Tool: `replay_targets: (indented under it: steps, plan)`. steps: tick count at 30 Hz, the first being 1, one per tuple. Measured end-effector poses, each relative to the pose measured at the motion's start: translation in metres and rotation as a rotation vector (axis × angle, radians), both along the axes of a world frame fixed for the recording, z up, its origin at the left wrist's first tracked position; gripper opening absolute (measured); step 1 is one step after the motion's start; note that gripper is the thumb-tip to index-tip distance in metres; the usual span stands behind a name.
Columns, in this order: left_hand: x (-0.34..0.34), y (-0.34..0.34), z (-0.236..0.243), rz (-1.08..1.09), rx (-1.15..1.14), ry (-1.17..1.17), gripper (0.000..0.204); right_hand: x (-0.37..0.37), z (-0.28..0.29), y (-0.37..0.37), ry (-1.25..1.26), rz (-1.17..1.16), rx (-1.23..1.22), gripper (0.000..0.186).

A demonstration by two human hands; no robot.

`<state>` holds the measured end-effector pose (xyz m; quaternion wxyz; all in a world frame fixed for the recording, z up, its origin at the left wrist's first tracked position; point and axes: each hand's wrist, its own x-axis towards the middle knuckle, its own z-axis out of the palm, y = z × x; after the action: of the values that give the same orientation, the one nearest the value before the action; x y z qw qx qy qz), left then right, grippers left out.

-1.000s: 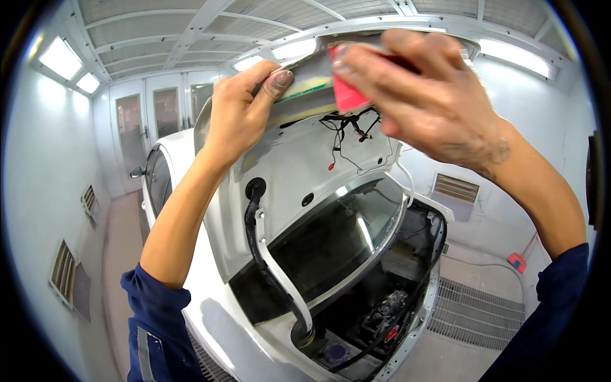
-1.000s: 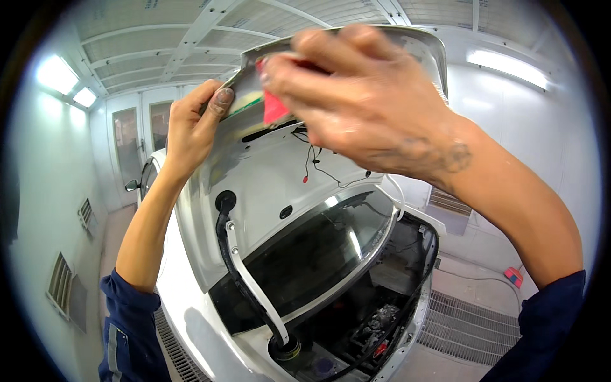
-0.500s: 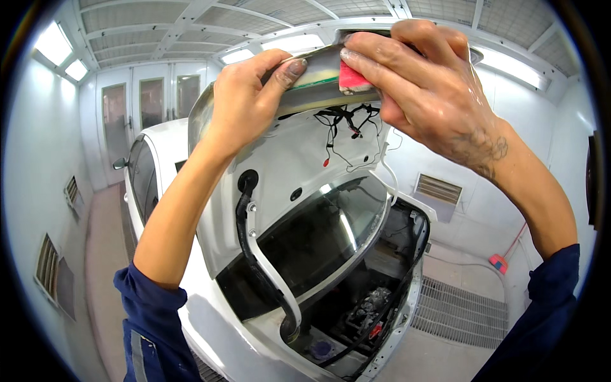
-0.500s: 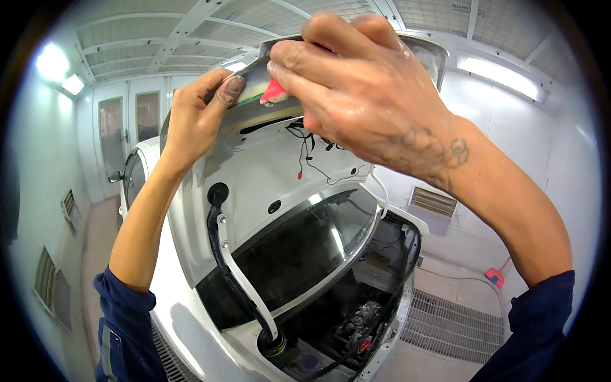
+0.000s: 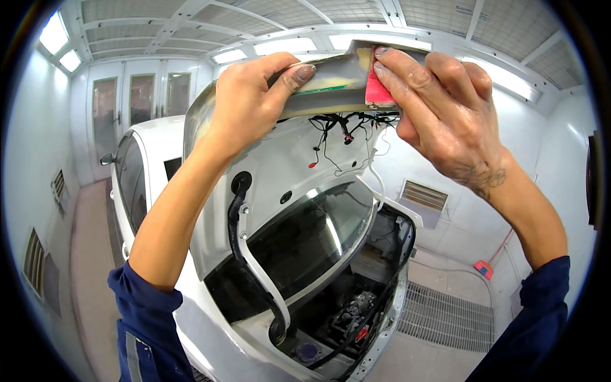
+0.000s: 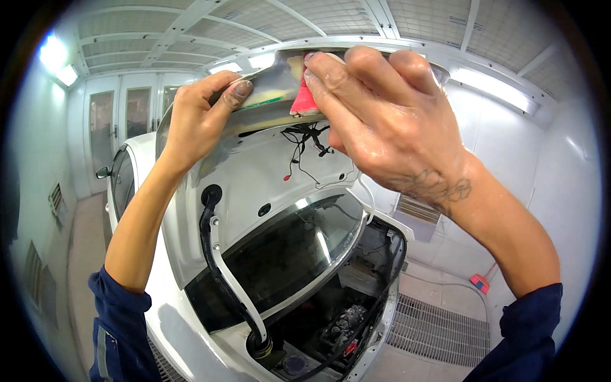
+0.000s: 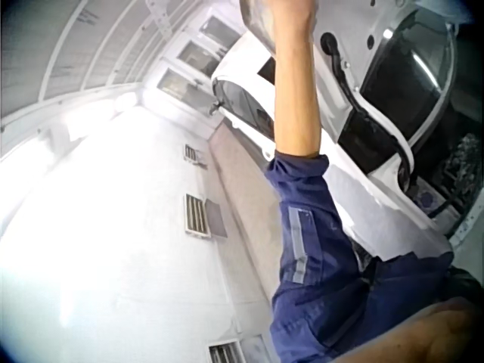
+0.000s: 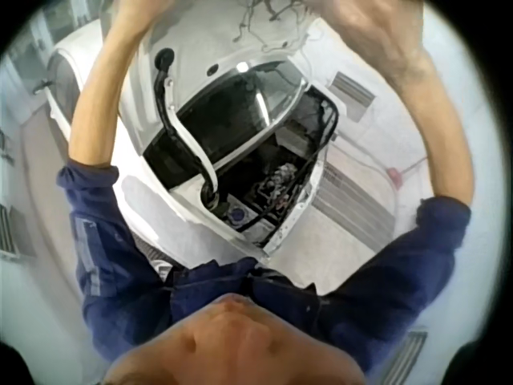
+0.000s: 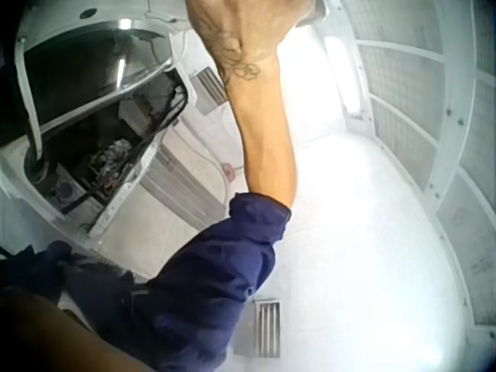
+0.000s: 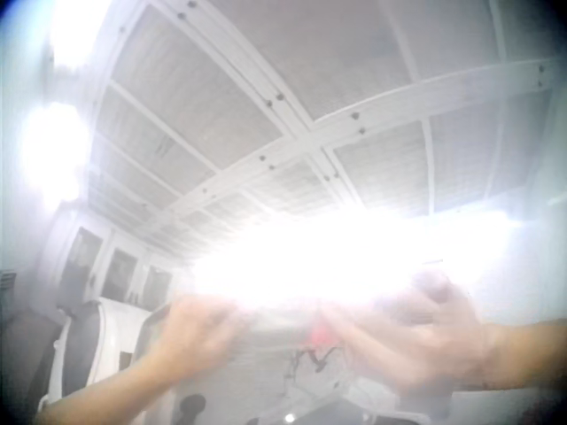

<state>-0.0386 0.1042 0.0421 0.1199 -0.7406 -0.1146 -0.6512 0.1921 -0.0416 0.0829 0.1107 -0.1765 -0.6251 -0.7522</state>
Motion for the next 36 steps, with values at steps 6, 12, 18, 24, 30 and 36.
replay_targets:
  steps: [6,12,18,24,30,36]
  plan:
    - [0.001,-0.001,0.000,0.044,-0.001,-0.027,0.033,0.007,0.001,0.003,-0.006,-0.008,-0.052,0.049]
    - [0.002,-0.001,0.001,0.022,0.027,-0.025,0.032,-0.002,-0.003,0.007,0.006,0.132,0.002,0.041]
    - [0.000,-0.002,0.002,0.077,0.010,-0.002,0.030,0.003,0.006,-0.002,-0.052,0.112,0.020,0.038]
    - [0.001,-0.001,0.000,0.008,-0.006,-0.022,0.029,0.007,0.003,0.004,-0.023,0.069,-0.095,0.049]
    - [0.000,-0.001,0.003,0.044,0.038,0.014,0.030,0.007,0.000,-0.004,-0.061,0.121,0.044,0.049]
    - [-0.012,0.001,0.007,-0.086,-0.030,0.136,0.027,-0.013,-0.015,0.019,-0.173,0.010,-0.058,0.043]
